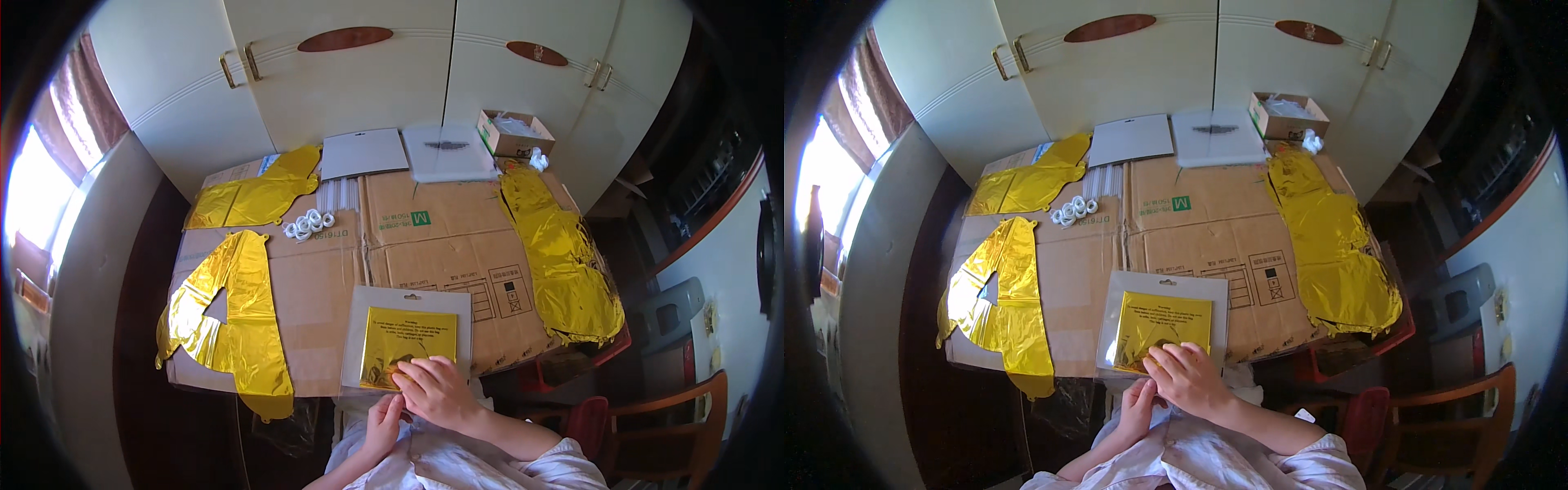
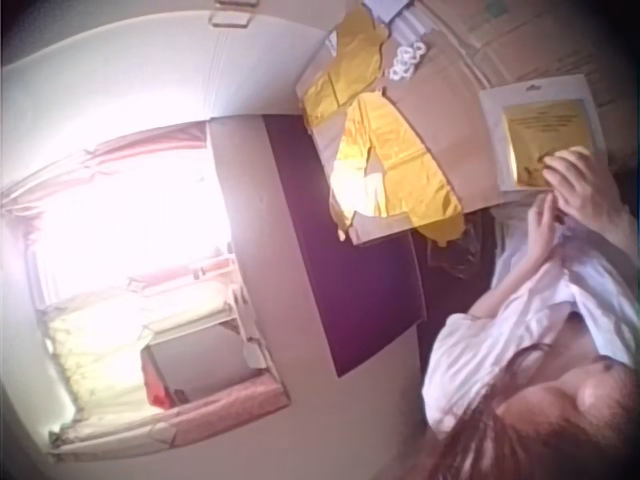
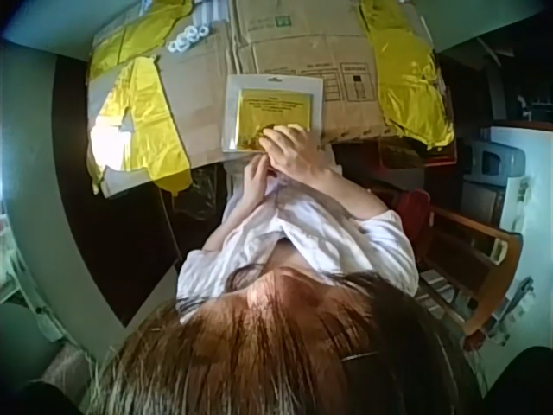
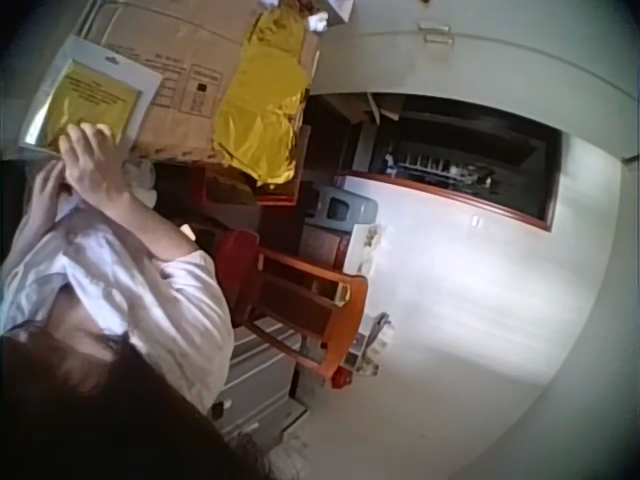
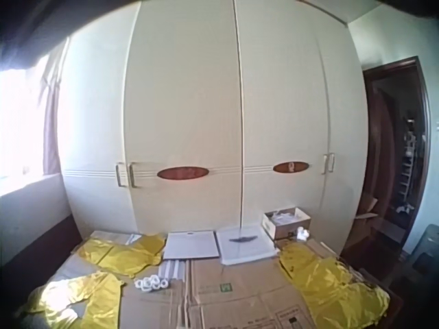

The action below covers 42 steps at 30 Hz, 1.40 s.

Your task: Folding and packaging gold foil balloons into sleeves.

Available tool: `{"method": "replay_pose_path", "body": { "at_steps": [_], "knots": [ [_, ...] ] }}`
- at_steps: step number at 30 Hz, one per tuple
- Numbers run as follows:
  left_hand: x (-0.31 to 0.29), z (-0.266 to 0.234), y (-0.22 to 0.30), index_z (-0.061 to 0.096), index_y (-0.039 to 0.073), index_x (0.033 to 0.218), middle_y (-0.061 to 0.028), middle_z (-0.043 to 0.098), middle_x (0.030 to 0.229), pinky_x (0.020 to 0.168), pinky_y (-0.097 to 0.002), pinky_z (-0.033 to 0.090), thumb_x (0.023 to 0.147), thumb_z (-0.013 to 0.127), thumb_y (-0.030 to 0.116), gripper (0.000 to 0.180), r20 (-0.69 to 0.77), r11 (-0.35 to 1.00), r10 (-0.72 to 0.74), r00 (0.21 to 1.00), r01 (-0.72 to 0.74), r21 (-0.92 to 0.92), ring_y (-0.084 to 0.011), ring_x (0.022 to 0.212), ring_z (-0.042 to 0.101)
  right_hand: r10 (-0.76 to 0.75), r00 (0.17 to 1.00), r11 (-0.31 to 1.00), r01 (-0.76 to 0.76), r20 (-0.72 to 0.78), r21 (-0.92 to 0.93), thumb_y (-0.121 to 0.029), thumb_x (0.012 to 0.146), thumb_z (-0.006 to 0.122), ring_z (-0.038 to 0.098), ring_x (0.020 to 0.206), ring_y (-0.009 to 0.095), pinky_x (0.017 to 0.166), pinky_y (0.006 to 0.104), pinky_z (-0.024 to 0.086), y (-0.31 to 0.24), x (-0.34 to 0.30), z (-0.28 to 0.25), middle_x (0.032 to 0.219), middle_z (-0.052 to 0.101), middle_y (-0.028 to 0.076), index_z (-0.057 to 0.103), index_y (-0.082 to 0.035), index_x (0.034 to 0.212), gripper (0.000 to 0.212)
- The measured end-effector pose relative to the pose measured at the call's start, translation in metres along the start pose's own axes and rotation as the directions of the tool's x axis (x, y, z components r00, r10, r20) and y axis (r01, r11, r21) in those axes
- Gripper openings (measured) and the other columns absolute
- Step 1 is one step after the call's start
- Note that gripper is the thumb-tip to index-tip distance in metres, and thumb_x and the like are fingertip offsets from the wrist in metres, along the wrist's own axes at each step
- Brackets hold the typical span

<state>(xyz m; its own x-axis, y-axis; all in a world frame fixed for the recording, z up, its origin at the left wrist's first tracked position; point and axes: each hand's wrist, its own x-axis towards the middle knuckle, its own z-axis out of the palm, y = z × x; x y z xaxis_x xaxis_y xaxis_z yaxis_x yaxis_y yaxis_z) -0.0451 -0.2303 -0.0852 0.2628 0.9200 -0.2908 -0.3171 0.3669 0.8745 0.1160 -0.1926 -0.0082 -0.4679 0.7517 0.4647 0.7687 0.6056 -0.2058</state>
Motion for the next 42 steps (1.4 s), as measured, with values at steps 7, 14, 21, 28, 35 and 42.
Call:
{"method": "replay_pose_path", "body": {
  "at_steps": [7, 14, 21, 28, 35, 42],
  "knots": [
    [0.002, 0.000, 0.003, 0.062, -0.004, 0.104, -0.0079, 0.067, 0.092, 0.066, -0.0273, 0.052, 0.105, 0.047, 0.022, 0.030, 0.022, 1.000, -0.006, 1.000, 0.005, 0.022, -0.0131, 0.075, 0.063, 0.066, 0.997, 0.997, -0.067, -0.049, -0.022, -0.019, 0.077, 0.072, 0.054, 0.112, 0.021, 0.095, 0.0418, 0.043, -0.001, 0.002, 0.004, 0.119, 0.060, 0.005, 0.063, -0.009, 0.113, 0.039],
    [-0.001, 0.006, 0.024, 0.066, -0.002, 0.102, -0.0086, 0.069, 0.087, 0.071, -0.0270, 0.051, 0.105, 0.045, 0.022, 0.032, 0.036, 0.985, -0.136, 0.990, 0.131, 0.114, -0.0141, 0.082, 0.066, 0.074, 0.997, 0.997, -0.074, -0.026, -0.023, -0.022, 0.081, 0.072, 0.056, 0.111, 0.022, 0.097, 0.0419, 0.044, 0.017, 0.008, -0.002, 0.119, 0.062, 0.005, 0.066, -0.010, 0.111, 0.033],
    [-0.018, 0.003, 0.079, 0.070, 0.002, 0.093, -0.0082, 0.069, 0.078, 0.056, -0.0283, 0.050, 0.088, 0.067, 0.010, 0.009, 0.235, 0.649, 0.294, 0.926, -0.374, 0.662, -0.0154, 0.062, 0.064, 0.073, 0.997, 0.989, -0.075, -0.020, -0.127, -0.029, 0.082, 0.072, 0.058, 0.112, 0.023, 0.093, 0.0411, 0.047, 0.021, -0.004, -0.003, 0.118, 0.064, 0.006, 0.068, -0.010, 0.110, 0.034],
    [0.016, -0.019, 0.146, 0.070, 0.009, 0.088, -0.0053, 0.060, 0.069, 0.055, -0.0345, 0.050, 0.079, 0.072, 0.009, 0.010, 0.448, 0.027, 0.539, 0.713, -0.547, 0.837, -0.0223, 0.061, 0.060, 0.013, 0.997, 0.966, -0.031, -0.074, -0.255, -0.032, 0.085, 0.070, 0.064, 0.101, 0.022, 0.075, 0.0355, 0.054, 0.039, -0.008, -0.013, 0.108, 0.068, 0.004, 0.069, -0.010, 0.103, 0.028],
    [0.134, -0.066, 0.206, 0.070, 0.012, 0.088, -0.0067, 0.066, 0.089, 0.070, -0.0395, 0.054, 0.083, 0.065, 0.015, 0.008, 0.392, -0.221, 0.563, 0.727, -0.324, 0.920, -0.0269, 0.084, 0.065, -0.157, 0.987, 0.928, 0.144, -0.011, -0.342, -0.020, 0.082, 0.067, 0.066, 0.092, 0.018, 0.066, 0.0275, 0.053, 0.058, -0.005, -0.018, 0.100, 0.069, 0.005, 0.068, -0.008, 0.100, 0.022],
    [0.250, -0.096, 0.227, 0.069, 0.008, 0.082, -0.0100, 0.061, 0.091, 0.073, -0.0432, 0.052, 0.083, 0.063, 0.017, 0.011, 0.254, -0.281, 0.623, 0.740, -0.091, 0.955, -0.0296, 0.091, 0.064, -0.163, 0.981, 0.912, 0.190, 0.104, -0.364, -0.015, 0.080, 0.065, 0.065, 0.092, 0.016, 0.067, 0.0264, 0.055, 0.053, 0.006, -0.034, 0.100, 0.067, 0.005, 0.067, -0.007, 0.102, 0.024]
  ]
}}
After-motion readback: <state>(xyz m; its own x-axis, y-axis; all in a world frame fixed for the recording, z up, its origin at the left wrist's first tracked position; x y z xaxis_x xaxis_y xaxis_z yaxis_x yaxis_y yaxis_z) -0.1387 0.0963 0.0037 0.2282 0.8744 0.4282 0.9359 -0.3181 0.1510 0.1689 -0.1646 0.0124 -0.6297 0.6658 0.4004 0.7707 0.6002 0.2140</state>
